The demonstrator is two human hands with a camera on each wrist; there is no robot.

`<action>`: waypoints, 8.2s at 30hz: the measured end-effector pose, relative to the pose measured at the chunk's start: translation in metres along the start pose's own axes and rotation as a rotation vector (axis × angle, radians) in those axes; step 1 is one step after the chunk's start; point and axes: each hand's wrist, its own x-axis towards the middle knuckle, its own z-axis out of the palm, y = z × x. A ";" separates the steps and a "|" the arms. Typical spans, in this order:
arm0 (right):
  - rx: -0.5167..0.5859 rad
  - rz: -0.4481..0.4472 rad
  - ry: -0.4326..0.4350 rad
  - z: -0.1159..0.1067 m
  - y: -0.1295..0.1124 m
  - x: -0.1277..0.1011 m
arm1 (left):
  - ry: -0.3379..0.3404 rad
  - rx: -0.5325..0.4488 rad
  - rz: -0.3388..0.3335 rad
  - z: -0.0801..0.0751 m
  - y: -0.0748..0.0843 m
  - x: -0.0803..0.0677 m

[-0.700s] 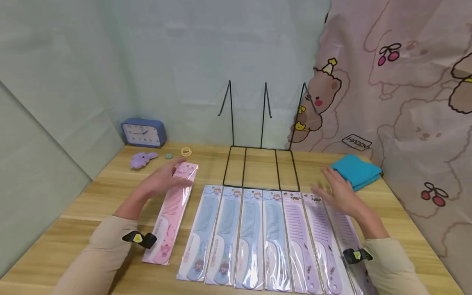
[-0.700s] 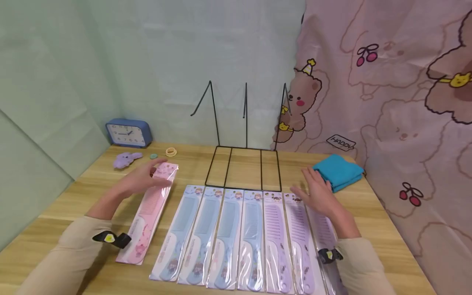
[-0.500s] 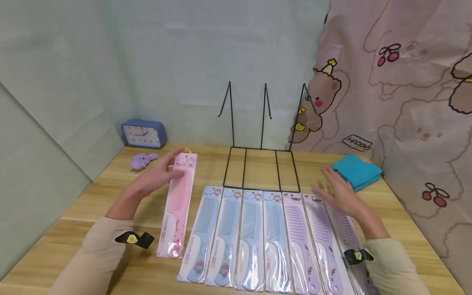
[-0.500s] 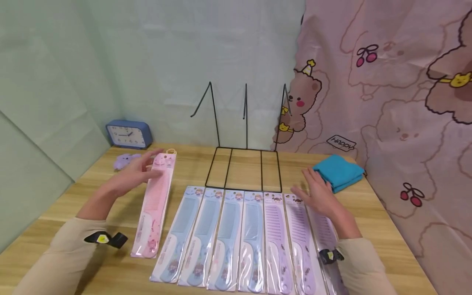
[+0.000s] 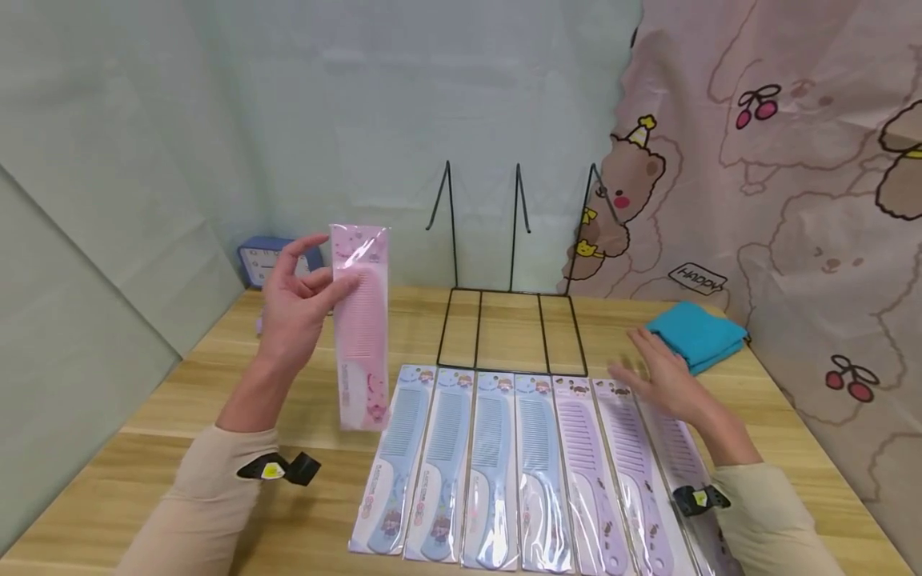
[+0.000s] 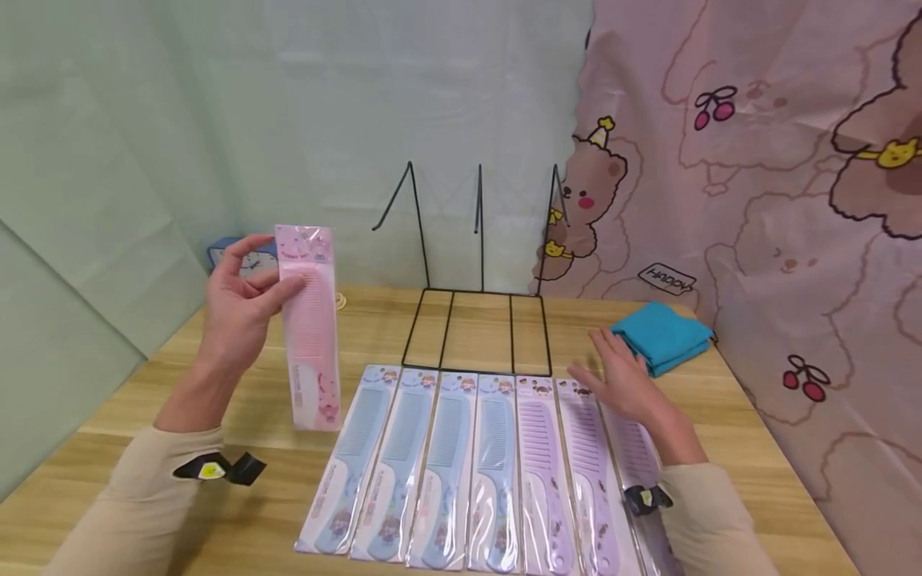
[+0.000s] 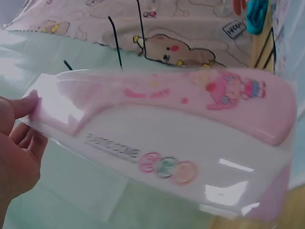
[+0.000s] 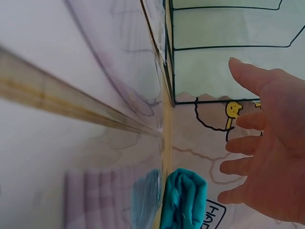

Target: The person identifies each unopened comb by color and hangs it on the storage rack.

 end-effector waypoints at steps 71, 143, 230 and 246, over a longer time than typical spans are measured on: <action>-0.110 0.079 -0.266 0.038 -0.029 0.056 | -0.116 -0.150 -0.021 0.069 -0.026 0.018; -0.149 0.090 -0.286 0.036 -0.029 0.065 | 0.127 -0.016 -0.343 0.095 -0.081 0.125; -0.188 0.113 -0.304 0.035 -0.037 0.065 | -0.657 0.714 -0.531 0.008 -0.085 -0.055; -0.175 0.110 -0.324 0.036 -0.036 0.068 | -0.691 0.282 -0.442 0.003 -0.056 -0.030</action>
